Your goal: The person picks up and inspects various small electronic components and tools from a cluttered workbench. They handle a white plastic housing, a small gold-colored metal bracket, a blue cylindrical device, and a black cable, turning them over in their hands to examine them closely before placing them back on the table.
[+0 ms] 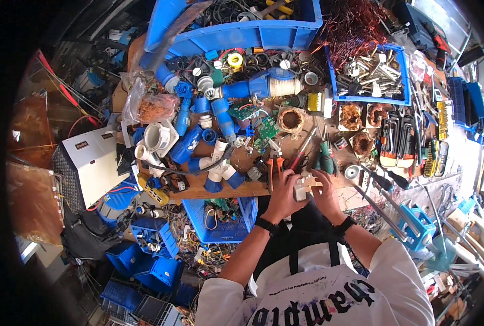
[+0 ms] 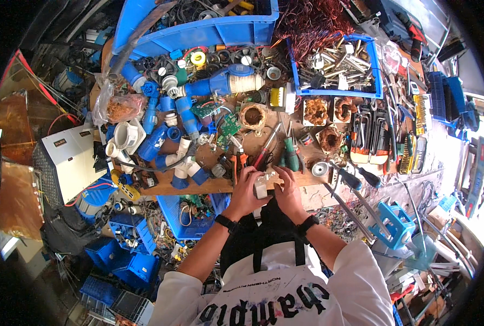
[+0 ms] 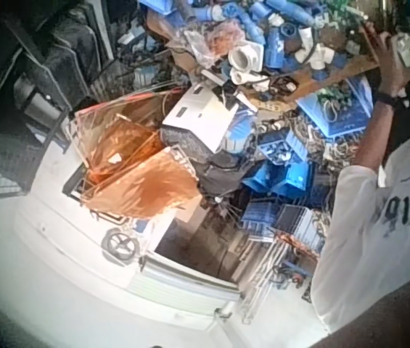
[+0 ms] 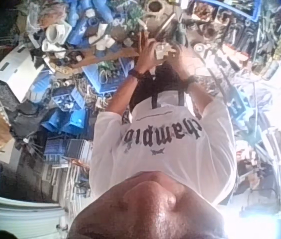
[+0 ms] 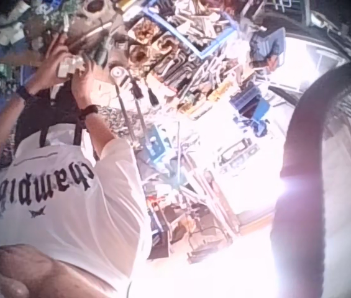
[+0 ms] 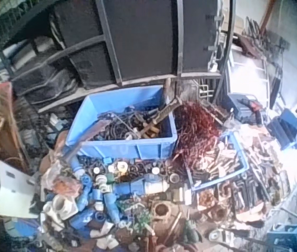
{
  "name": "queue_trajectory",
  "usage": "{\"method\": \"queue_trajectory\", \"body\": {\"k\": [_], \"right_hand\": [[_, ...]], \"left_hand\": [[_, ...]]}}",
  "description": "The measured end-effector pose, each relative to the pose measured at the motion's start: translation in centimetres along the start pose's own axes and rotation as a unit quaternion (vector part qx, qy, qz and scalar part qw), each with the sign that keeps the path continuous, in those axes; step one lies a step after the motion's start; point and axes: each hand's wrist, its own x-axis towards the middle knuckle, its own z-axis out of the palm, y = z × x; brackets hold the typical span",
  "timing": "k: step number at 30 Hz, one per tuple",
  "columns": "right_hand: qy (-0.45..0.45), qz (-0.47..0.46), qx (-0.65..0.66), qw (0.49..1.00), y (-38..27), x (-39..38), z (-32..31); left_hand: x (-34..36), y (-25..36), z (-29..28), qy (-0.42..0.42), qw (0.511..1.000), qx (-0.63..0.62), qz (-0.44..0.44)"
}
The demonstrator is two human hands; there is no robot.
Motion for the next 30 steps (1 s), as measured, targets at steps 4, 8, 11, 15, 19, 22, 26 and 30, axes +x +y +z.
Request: {"method": "queue_trajectory", "body": {"k": [4, 8, 11, 15, 19, 22, 26, 30], "right_hand": [[-0.042, 0.011, -0.028, 0.999, 1.0, 1.5, 1.1], [-0.079, 0.017, -0.082, 0.993, 0.9, 3.1, 1.4], [-0.053, -0.055, -0.113, 0.991, -0.2, 2.3, 1.1], [-0.015, -0.101, -0.038, 0.994, -5.0, -0.1, 0.0], [-0.077, 0.079, 0.301, 0.947, -11.0, -3.1, -2.0], [-0.066, 0.090, 0.452, 0.885, -16.4, -5.0, -3.8], [-0.142, 0.003, 0.593, 0.793, -25.2, -8.3, -5.2], [-0.185, -0.068, 0.596, 0.779, -29.2, -11.6, -5.3]], "left_hand": [[-0.4, -0.5, -0.7, -0.017, 0.999, -0.034, 0.002], [-0.8, -0.4, -1.6, -0.008, 0.998, -0.055, 0.014], [-1.9, 0.8, -2.9, 0.017, 0.997, -0.074, 0.020], [-4.2, 3.2, -6.9, 0.105, 0.974, -0.199, 0.030], [-7.5, 6.0, -12.7, 0.180, 0.840, -0.509, -0.055], [-9.9, 7.4, -16.7, 0.165, 0.810, -0.563, -0.018], [-13.2, 11.6, -20.9, 0.127, 0.706, -0.695, -0.050], [-14.8, 14.6, -24.1, 0.072, 0.620, -0.781, -0.013]]}}
